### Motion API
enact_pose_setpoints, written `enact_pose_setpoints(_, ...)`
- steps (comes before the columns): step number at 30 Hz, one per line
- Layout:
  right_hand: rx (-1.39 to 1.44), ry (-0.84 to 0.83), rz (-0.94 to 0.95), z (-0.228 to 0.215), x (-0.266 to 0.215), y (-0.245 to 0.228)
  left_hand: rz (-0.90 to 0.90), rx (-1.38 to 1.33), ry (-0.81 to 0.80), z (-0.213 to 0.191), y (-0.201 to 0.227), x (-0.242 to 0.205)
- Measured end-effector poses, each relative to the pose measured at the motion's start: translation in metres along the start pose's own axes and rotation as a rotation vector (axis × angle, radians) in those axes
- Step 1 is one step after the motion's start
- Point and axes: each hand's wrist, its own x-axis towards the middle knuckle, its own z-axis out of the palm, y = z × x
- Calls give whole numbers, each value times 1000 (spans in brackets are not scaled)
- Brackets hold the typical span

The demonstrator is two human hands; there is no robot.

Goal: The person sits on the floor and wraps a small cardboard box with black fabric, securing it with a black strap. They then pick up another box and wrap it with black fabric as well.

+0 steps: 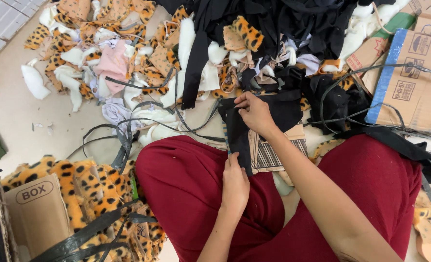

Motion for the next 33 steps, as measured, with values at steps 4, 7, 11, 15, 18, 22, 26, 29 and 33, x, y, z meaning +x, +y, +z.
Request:
enact_pose_setpoints(4, -25, -2, 5, 3, 2, -3, -20, 163, -2, 13, -15, 7)
enact_pose_setpoints(7, -13, 5, 4, 1, 1, -4, -20, 226, 25, 8, -5, 2)
enact_pose_setpoints(11, -48, 13, -32, -5, -10, -17, -25, 321, 23, 20, -18, 10)
enact_pose_setpoints(15, -68, 28, -61, -9, -16, -17, -16, 353, -2, 15, -10, 7)
enact_pose_setpoints(18, -66, 17, -85, -11, -18, -18, -3, 406, -8, 16, -11, 7)
enact_pose_setpoints(22, -73, -65, -126, -7, -21, -22, 8, 543, -12, 23, -18, 4)
enact_pose_setpoints(26, -106, -67, -184, -6, -26, -29, 18, 594, -10, 21, -13, 0)
enact_pose_setpoints(29, -334, -10, -285, -1, -30, -30, 27, 637, -3, 28, -17, 1)
enact_pose_setpoints(33, -593, 51, -369, 16, -25, -17, 131, 778, 129, 42, -22, -3)
